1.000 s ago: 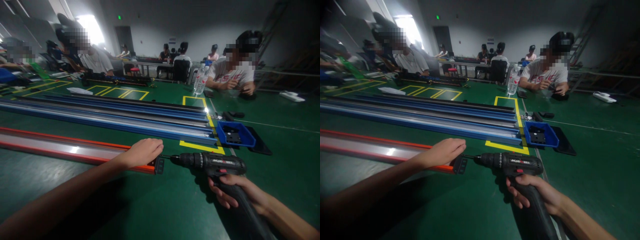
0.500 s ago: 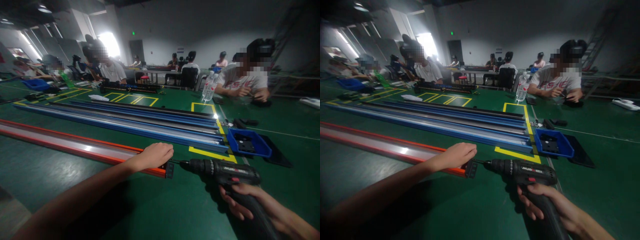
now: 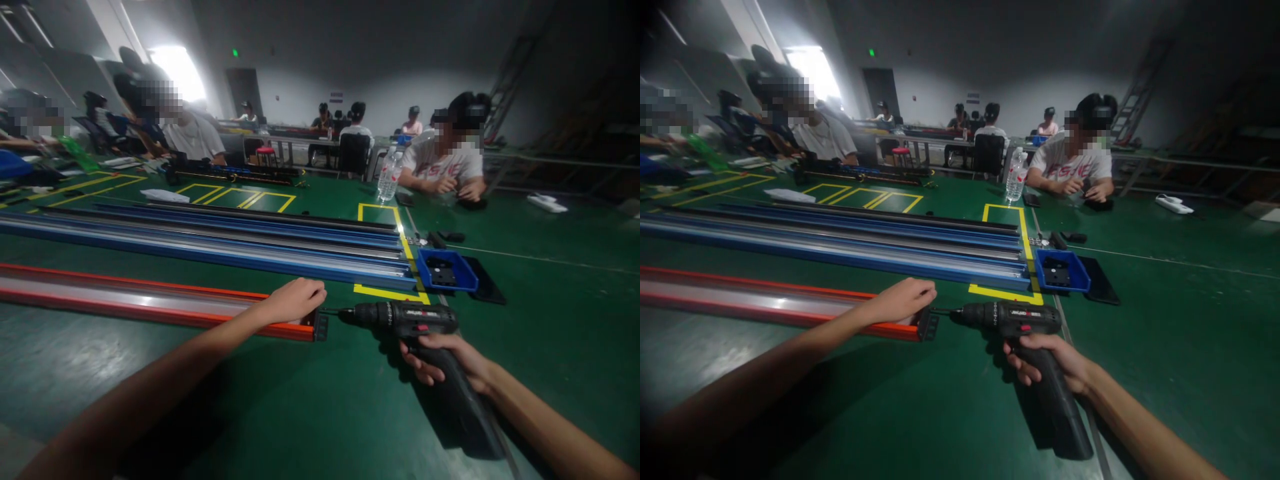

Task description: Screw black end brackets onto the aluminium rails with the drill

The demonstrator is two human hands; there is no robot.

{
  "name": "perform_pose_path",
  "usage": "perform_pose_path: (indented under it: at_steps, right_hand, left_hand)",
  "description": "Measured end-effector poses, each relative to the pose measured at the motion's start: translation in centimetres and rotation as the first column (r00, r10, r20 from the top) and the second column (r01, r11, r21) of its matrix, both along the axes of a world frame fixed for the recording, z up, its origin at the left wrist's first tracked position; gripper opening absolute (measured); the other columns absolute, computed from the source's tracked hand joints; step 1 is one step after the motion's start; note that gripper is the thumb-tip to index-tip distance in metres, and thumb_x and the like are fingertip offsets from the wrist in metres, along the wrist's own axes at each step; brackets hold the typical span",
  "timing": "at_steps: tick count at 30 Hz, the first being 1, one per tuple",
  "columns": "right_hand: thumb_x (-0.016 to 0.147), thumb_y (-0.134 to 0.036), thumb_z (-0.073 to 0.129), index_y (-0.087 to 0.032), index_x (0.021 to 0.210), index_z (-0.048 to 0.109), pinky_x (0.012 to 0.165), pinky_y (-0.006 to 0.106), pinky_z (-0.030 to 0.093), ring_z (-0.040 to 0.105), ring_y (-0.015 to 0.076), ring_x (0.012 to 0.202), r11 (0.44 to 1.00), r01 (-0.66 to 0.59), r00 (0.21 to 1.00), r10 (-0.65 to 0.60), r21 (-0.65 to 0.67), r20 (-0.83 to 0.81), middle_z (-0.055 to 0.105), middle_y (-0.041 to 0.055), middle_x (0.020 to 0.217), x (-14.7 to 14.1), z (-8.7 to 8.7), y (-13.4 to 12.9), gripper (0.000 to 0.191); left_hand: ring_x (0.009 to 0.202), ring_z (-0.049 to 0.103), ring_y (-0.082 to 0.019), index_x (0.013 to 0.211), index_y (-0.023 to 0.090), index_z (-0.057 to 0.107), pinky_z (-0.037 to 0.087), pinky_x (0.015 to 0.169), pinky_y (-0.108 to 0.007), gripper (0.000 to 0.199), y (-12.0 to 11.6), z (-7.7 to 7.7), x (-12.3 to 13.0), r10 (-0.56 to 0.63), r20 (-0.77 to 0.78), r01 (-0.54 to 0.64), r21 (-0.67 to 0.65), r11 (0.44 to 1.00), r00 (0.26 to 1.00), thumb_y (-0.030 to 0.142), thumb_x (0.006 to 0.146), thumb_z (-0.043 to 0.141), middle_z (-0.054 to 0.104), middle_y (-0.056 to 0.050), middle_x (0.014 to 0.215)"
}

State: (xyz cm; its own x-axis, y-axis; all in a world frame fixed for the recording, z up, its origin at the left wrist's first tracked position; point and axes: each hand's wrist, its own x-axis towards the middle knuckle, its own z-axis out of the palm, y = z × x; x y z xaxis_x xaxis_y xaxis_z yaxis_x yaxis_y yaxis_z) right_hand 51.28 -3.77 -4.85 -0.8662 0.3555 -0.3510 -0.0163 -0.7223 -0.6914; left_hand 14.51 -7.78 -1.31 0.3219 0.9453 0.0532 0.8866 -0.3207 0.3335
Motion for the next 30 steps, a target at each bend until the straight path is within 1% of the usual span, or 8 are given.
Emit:
perform_pose_path:
  at_steps: [5, 11, 15, 17, 21, 24, 30]
  right_hand:
    - [0.093, -0.035, 0.069, -0.004, 0.111, 0.07, 0.062, 0.021, 0.051, 0.054, 0.0034, 0.05, 1.0, -0.019, 1.0, 0.019, 0.001, -0.025, 0.07, 0.008, 0.087, 0.1, -0.3, 0.0, 0.036]
    - [0.096, -0.035, 0.064, -0.006, 0.113, 0.07, 0.061, 0.02, 0.051, 0.054, 0.0035, 0.051, 0.998, -0.062, 0.997, 0.062, -0.012, -0.041, 0.069, 0.0067, 0.087, 0.0, -0.3, 0.3, 0.034]
    - [0.095, -0.033, 0.065, -0.004, 0.112, 0.069, 0.061, 0.02, 0.052, 0.053, 0.0034, 0.049, 0.999, -0.05, 0.998, 0.049, -0.022, -0.05, 0.069, 0.0076, 0.087, -0.2, 0.0, 0.1, 0.034]
    - [0.094, -0.032, 0.066, -0.003, 0.11, 0.07, 0.061, 0.02, 0.052, 0.054, 0.0036, 0.049, 0.998, -0.049, 0.997, 0.048, -0.035, -0.053, 0.069, 0.0077, 0.087, -0.2, 0.2, 0.0, 0.033]
    - [0.093, -0.031, 0.066, -0.004, 0.103, 0.07, 0.061, 0.02, 0.053, 0.053, 0.004, 0.049, 0.998, -0.046, 0.997, 0.044, -0.041, -0.065, 0.068, 0.0072, 0.084, -0.3, 0.1, 0.1, 0.029]
    - [0.094, -0.031, 0.065, -0.005, 0.101, 0.07, 0.06, 0.02, 0.052, 0.052, 0.0035, 0.048, 0.998, -0.046, 0.997, 0.044, -0.033, -0.066, 0.067, 0.0064, 0.083, -0.4, 0.1, 0.2, 0.028]
    - [0.096, -0.032, 0.064, -0.006, 0.102, 0.07, 0.062, 0.021, 0.053, 0.054, 0.0037, 0.049, 0.997, -0.064, 0.996, 0.062, -0.029, -0.07, 0.067, 0.0053, 0.083, -0.3, 0.1, 0.2, 0.028]
  left_hand:
    - [0.067, 0.06, -0.016, 0.079, 0.019, 0.059, 0.037, 0.062, -0.028, 0.044, -0.2, 0.3, 0.2, -0.003, -0.02, 0.003, 0.004, 1.0, 1.0, 0.037, 0.105, 0.028, 0.064, -0.002, 0.072]
    - [0.073, 0.064, -0.019, 0.085, 0.018, 0.061, 0.043, 0.067, -0.03, 0.044, -0.5, 0.1, 0.4, 0.017, -0.114, -0.015, 0.02, 1.0, 0.993, 0.036, 0.105, 0.025, 0.068, -0.006, 0.08]
    - [0.072, 0.064, -0.021, 0.086, 0.017, 0.062, 0.044, 0.065, -0.032, 0.045, -0.4, -0.1, 0.2, 0.034, -0.189, -0.029, 0.027, 0.999, 0.981, 0.034, 0.104, 0.024, 0.068, -0.009, 0.081]
    - [0.074, 0.064, -0.021, 0.086, 0.016, 0.063, 0.045, 0.066, -0.032, 0.041, -0.4, 0.0, 0.1, 0.005, -0.225, 0.001, 0.026, 1.0, 0.974, 0.03, 0.102, 0.028, 0.068, -0.01, 0.083]
    - [0.082, 0.064, -0.021, 0.085, 0.015, 0.064, 0.047, 0.073, -0.032, 0.029, -0.4, 0.2, -0.1, -0.101, -0.27, 0.111, 0.021, 0.994, 0.958, 0.021, 0.097, 0.038, 0.069, -0.01, 0.091]
    - [0.085, 0.064, -0.022, 0.087, 0.015, 0.064, 0.048, 0.077, -0.033, 0.029, -0.3, 0.2, -0.3, -0.139, -0.282, 0.156, 0.041, 0.987, 0.949, 0.02, 0.098, 0.038, 0.069, -0.011, 0.093]
    - [0.087, 0.063, -0.023, 0.088, 0.014, 0.064, 0.047, 0.078, -0.035, 0.031, -0.2, -0.5, -0.7, -0.216, -0.308, 0.252, 0.08, 0.965, 0.926, 0.019, 0.099, 0.036, 0.066, -0.011, 0.092]
